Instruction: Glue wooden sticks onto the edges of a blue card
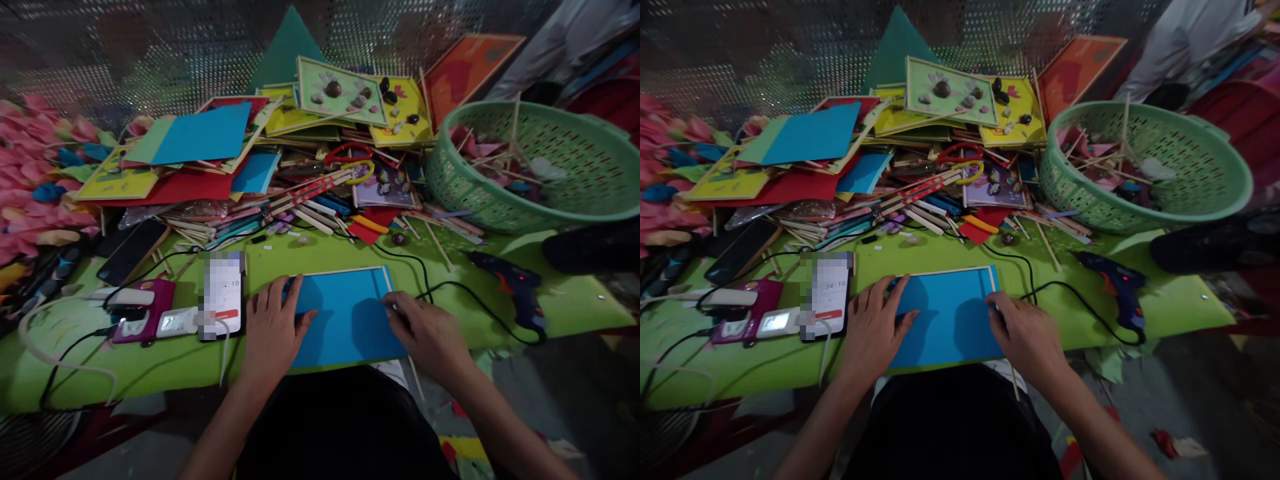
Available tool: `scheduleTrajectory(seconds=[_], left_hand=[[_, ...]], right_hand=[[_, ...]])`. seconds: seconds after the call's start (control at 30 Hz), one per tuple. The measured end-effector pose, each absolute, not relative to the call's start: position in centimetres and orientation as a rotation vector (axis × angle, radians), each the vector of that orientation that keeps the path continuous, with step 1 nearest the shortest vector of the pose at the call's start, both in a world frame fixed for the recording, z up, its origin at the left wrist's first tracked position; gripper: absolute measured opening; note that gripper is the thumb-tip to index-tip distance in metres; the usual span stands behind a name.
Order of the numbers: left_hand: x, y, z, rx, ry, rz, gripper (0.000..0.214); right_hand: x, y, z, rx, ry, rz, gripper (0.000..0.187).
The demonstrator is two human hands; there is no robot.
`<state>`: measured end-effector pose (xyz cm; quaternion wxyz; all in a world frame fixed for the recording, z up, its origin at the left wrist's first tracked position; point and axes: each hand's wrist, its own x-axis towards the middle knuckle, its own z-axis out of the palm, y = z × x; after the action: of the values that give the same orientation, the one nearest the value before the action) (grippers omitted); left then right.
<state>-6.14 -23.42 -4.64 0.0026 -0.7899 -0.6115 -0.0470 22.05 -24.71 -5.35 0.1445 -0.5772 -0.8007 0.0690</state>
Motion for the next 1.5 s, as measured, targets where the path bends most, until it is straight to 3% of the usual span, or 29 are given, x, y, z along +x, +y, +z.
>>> scheduleTrajectory(seconds=[1.07,1.5], left_hand=[[-6.2,-23.6,-4.8,-2.505,-1.908,-0.174,0.057],[-6.5,-24.8,-4.2,-2.59,-1.874,-0.446,0.052]], right_hand=[[21.4,-24.4,-4.8,-1.544,-2.381,0.142,0.019],[24.2,-25.5,-5.3,-1.553,-2.318,0.182,0.023]])
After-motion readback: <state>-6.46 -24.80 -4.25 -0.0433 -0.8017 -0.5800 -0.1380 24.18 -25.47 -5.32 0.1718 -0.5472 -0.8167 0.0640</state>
